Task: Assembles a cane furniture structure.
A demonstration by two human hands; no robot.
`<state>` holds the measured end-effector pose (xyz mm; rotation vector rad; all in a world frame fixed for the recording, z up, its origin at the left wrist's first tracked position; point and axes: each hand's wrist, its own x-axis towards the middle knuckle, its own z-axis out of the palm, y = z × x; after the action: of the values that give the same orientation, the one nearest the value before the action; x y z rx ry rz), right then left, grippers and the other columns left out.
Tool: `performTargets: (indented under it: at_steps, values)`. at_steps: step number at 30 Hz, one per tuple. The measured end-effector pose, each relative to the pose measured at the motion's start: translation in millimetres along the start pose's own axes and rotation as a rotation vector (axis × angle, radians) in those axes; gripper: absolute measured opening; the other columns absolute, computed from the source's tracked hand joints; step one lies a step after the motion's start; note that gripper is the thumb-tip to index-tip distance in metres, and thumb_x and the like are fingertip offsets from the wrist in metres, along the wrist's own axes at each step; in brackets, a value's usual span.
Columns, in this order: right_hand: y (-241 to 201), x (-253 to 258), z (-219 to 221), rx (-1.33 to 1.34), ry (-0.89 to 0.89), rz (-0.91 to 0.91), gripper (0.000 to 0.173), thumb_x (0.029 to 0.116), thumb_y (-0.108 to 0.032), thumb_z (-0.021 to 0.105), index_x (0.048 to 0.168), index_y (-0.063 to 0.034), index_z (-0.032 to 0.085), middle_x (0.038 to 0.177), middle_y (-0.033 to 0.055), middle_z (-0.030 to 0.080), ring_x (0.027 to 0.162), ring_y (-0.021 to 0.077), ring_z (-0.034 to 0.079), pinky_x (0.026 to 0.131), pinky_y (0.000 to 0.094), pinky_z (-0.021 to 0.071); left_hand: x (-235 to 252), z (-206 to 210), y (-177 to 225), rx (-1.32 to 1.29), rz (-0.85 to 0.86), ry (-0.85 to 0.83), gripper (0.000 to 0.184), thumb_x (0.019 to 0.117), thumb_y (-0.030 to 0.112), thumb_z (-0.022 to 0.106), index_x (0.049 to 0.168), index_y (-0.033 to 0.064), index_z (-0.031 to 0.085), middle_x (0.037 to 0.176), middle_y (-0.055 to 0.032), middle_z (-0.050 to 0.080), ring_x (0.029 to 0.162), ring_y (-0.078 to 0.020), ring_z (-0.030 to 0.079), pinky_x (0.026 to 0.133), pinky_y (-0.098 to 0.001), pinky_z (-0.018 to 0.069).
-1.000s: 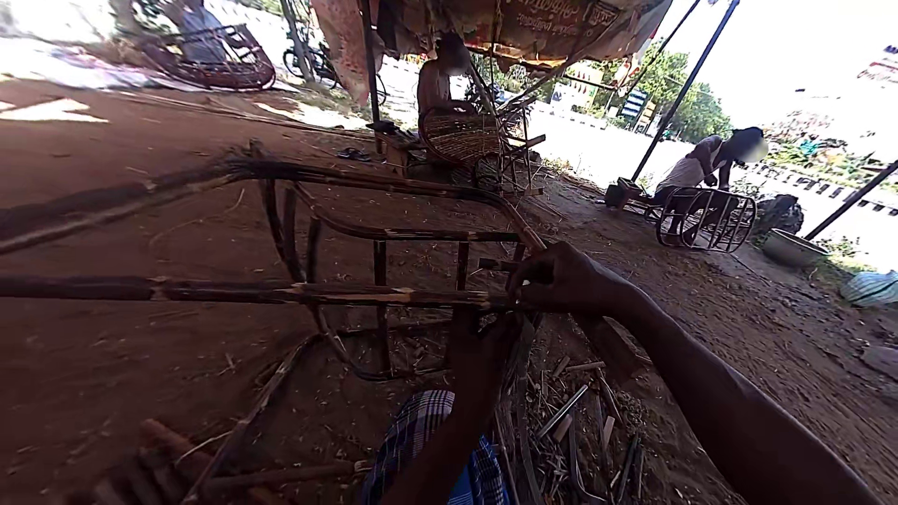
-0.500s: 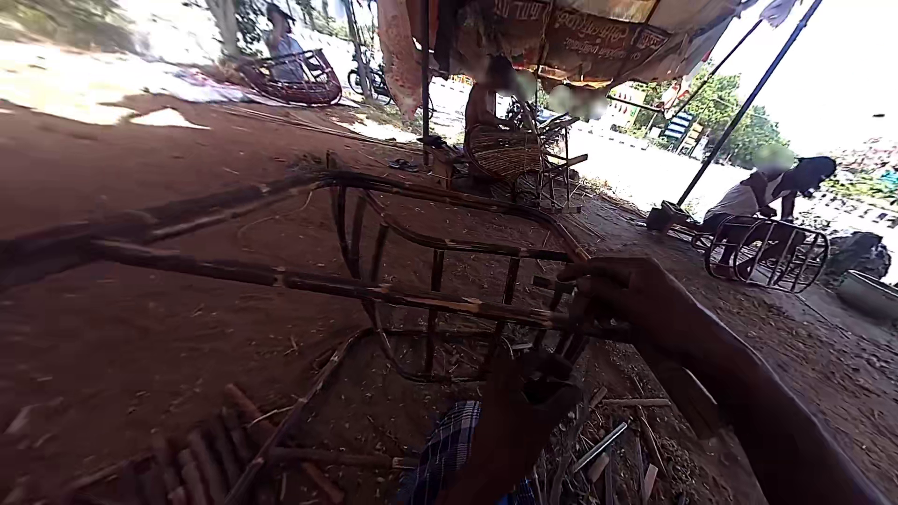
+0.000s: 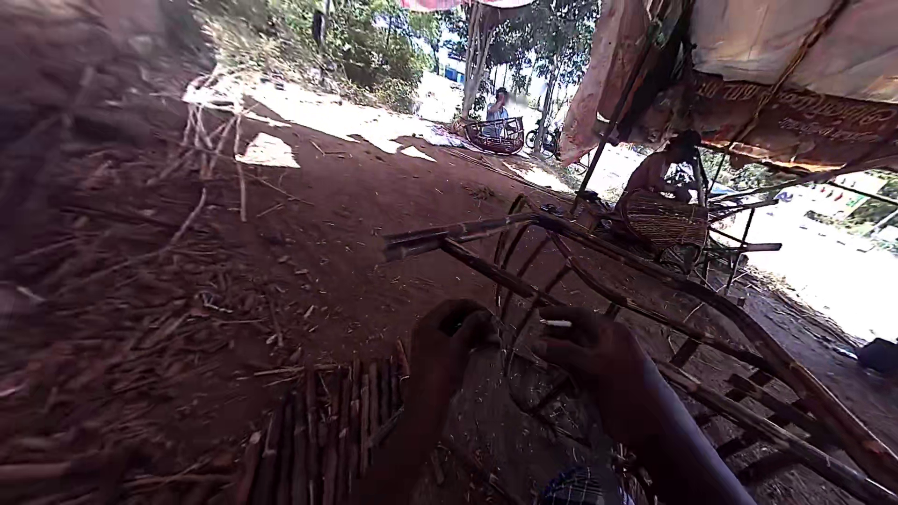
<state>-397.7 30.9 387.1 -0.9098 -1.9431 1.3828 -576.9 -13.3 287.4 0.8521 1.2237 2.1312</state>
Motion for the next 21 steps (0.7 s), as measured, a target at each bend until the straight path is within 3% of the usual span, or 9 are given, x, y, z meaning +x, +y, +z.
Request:
performTargets:
  at_steps: [3,6,9,14,18,21]
  values:
    - [-13.7,41.7,18.0,0.034,-0.033,-0.011,0.046,0.0878,-0.008,0.08,0.131,-0.0071,0.062,0.096,0.0086,0.071,0.064,0.0143,0.062,0.054,0.0268,0.053,42.7,-21.7,-12.7,-0.152,-0.02,0.133,0.013,0.0963,0.001,0.068,0.109,0.0002,0.069,0.09,-0.0098,0.073,0.075,-0.0171,0.072,0.071,-0.0311,0.0638]
    - [-17.0,85.8,31.2,-0.373,0.05,-0.149,0.051,0.0858,-0.013,0.083,0.132,-0.014,0.062,0.102,0.002,0.072,0.074,0.0146,0.069,0.064,0.0339,0.0606,82.0,-31.8,-17.9,-0.311,-0.074,0.191,0.013,0.096,0.0,0.067,0.108,-0.0024,0.068,0.088,-0.0094,0.073,0.073,-0.0157,0.072,0.072,-0.0298,0.0636]
    - [-16.5,111.5,39.4,-0.667,0.182,-0.195,0.046,0.086,-0.019,0.083,0.128,-0.0165,0.064,0.102,0.0022,0.074,0.075,0.0195,0.069,0.066,0.045,0.0582,110.7,-33.7,-19.2,-0.429,-0.125,0.219,0.018,0.0928,-0.001,0.071,0.109,-0.0024,0.062,0.089,-0.01,0.072,0.072,-0.0162,0.072,0.07,-0.0299,0.0636]
    - [-2.9,114.6,33.5,-0.565,0.164,-0.167,0.041,0.0872,-0.017,0.083,0.125,-0.0174,0.066,0.1,0.0046,0.073,0.063,0.0228,0.065,0.052,0.0433,0.0553,130.3,-34.6,-20.3,-0.439,-0.14,0.187,0.018,0.0905,-0.001,0.074,0.107,-0.0032,0.066,0.086,-0.0112,0.073,0.071,-0.017,0.072,0.07,-0.0308,0.0639]
    - [-4.2,123.0,21.3,-0.473,0.105,-0.162,0.044,0.0836,-0.016,0.086,0.124,-0.0161,0.068,0.097,0.0037,0.07,0.064,0.0165,0.064,0.053,0.0343,0.056,134.2,-34.2,-23.9,-0.461,-0.098,0.131,0.022,0.0901,-0.002,0.074,0.111,-0.0027,0.066,0.089,-0.012,0.072,0.071,-0.0172,0.071,0.069,-0.0305,0.0636]
    - [-4.6,125.0,14.5,-0.51,0.078,-0.179,0.048,0.0813,-0.018,0.088,0.124,-0.0189,0.067,0.104,0.003,0.069,0.071,0.0165,0.066,0.057,0.0358,0.0579,139.7,-30.8,-25.3,-0.464,-0.125,0.115,0.023,0.0924,0.0,0.071,0.114,0.0004,0.065,0.089,-0.0096,0.071,0.07,-0.0149,0.07,0.067,-0.0283,0.0624]
